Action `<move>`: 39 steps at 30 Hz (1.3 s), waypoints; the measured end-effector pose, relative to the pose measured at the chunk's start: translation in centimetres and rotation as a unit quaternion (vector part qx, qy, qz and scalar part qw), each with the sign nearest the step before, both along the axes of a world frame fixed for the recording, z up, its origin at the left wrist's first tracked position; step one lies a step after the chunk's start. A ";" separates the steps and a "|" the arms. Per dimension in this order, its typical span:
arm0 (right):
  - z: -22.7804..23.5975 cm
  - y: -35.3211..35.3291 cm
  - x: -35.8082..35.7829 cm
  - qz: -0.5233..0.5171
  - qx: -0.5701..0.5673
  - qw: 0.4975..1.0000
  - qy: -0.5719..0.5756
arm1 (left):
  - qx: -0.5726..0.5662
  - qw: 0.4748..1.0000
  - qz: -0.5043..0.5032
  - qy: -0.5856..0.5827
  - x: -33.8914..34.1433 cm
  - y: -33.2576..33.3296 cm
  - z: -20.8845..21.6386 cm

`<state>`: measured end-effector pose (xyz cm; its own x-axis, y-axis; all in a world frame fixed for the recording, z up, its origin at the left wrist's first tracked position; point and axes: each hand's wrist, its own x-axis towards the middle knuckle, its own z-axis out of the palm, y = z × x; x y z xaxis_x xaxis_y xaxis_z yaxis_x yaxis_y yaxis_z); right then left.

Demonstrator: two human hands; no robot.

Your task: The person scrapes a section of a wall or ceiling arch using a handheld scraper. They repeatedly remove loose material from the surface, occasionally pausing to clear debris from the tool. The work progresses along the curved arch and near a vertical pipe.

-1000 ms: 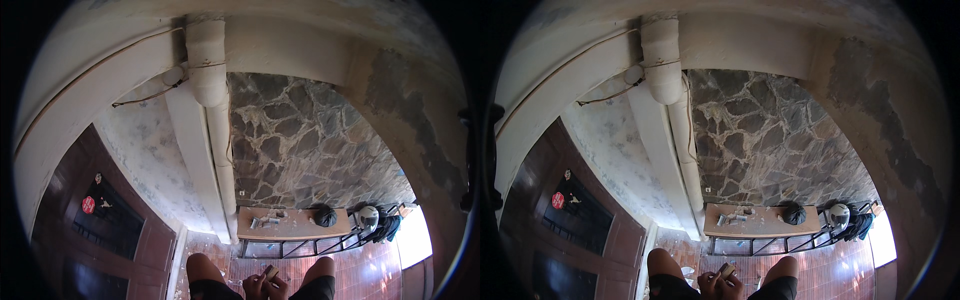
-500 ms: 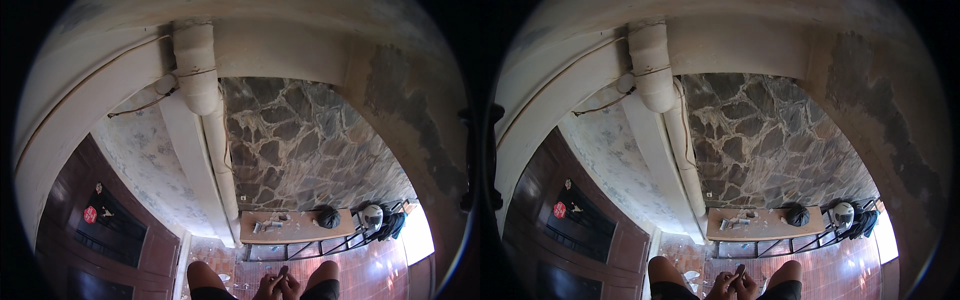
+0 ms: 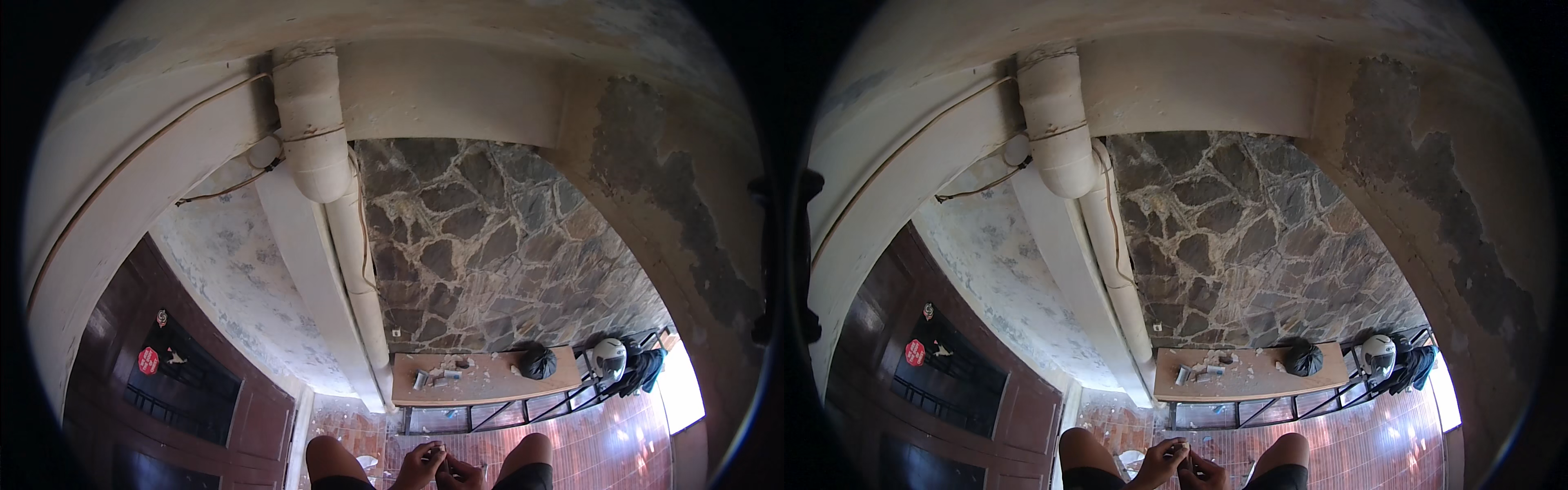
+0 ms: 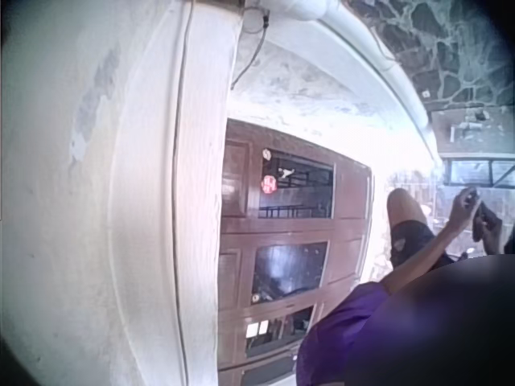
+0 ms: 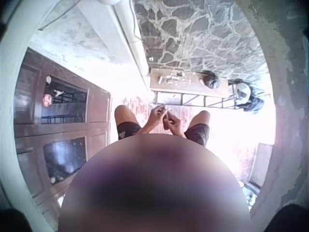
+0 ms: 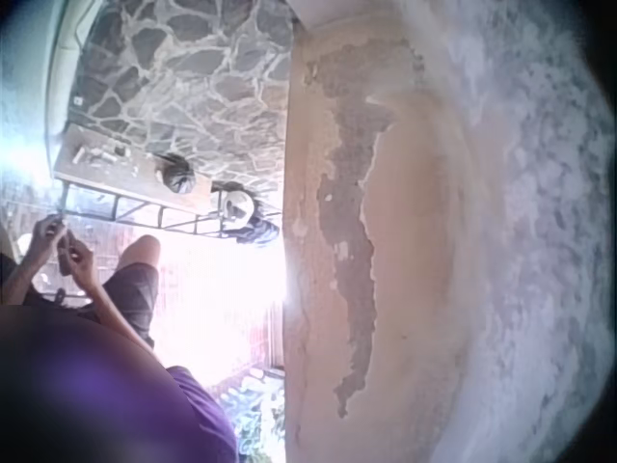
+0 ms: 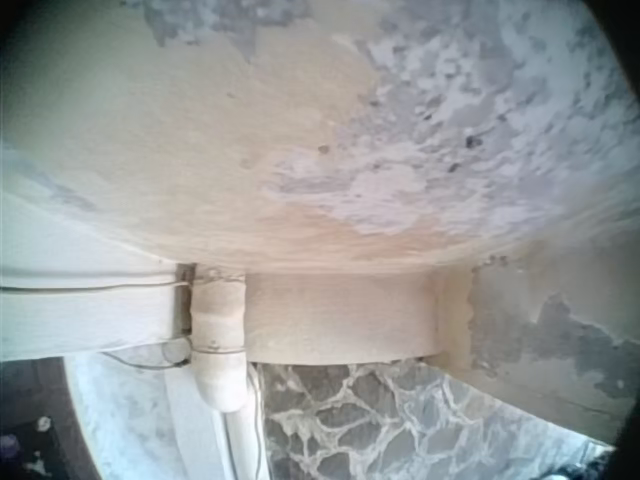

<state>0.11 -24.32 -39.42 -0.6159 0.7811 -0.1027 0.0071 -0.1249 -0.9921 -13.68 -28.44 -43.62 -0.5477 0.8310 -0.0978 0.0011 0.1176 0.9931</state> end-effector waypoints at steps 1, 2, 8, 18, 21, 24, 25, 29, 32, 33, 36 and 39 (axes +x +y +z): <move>-0.3 0.0 0.0 0.002 -0.026 1.000 -0.007 | 0.001 1.000 0.000 0.001 0.1 0.0 -0.4; -0.5 0.1 0.0 0.005 -0.053 0.998 -0.015 | 0.015 1.000 0.000 -0.009 0.1 0.0 -0.7; -1.4 1.8 -0.1 -0.063 -0.057 0.996 -0.024 | -0.188 0.972 -0.070 0.120 -8.1 6.0 7.9; -4.7 5.3 2.4 -0.127 -0.022 0.987 -0.090 | 0.159 0.549 0.575 0.586 -37.1 24.9 47.4; -4.7 6.7 3.0 -0.171 0.024 0.979 -0.111 | 0.137 0.606 0.554 0.555 -37.8 25.6 47.6; -3.3 9.6 2.1 -0.190 0.021 0.978 -0.089 | 0.178 0.589 0.549 0.566 -37.2 25.6 46.9; -2.7 12.3 1.0 -0.153 0.070 0.975 -0.142 | 0.143 0.607 0.546 0.559 -37.0 25.6 46.8; 1.3 22.7 -6.5 -0.233 0.224 0.933 -0.159 | 0.121 0.591 0.565 0.563 -37.0 25.7 47.0; 8.9 32.2 -13.6 -0.236 0.483 0.839 -0.084 | 0.122 0.601 0.559 0.558 -37.1 25.7 46.9; 12.6 35.0 -16.2 -0.239 0.509 0.826 -0.039 | 0.128 0.604 0.554 0.558 -37.2 25.7 46.9; 25.6 42.0 -23.4 -0.313 0.628 0.712 -0.012 | 0.140 0.580 0.568 0.567 -37.2 25.8 46.8; 36.5 47.3 -27.9 -0.392 0.637 0.663 -0.025 | 0.139 0.578 0.568 0.569 -37.2 25.9 46.7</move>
<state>-27.81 22.96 -2.88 0.0098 0.3309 0.9436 0.4730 0.8299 -0.2959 -50.88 -2.53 3.11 -0.3346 -0.2319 0.9134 0.7510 0.5199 0.4071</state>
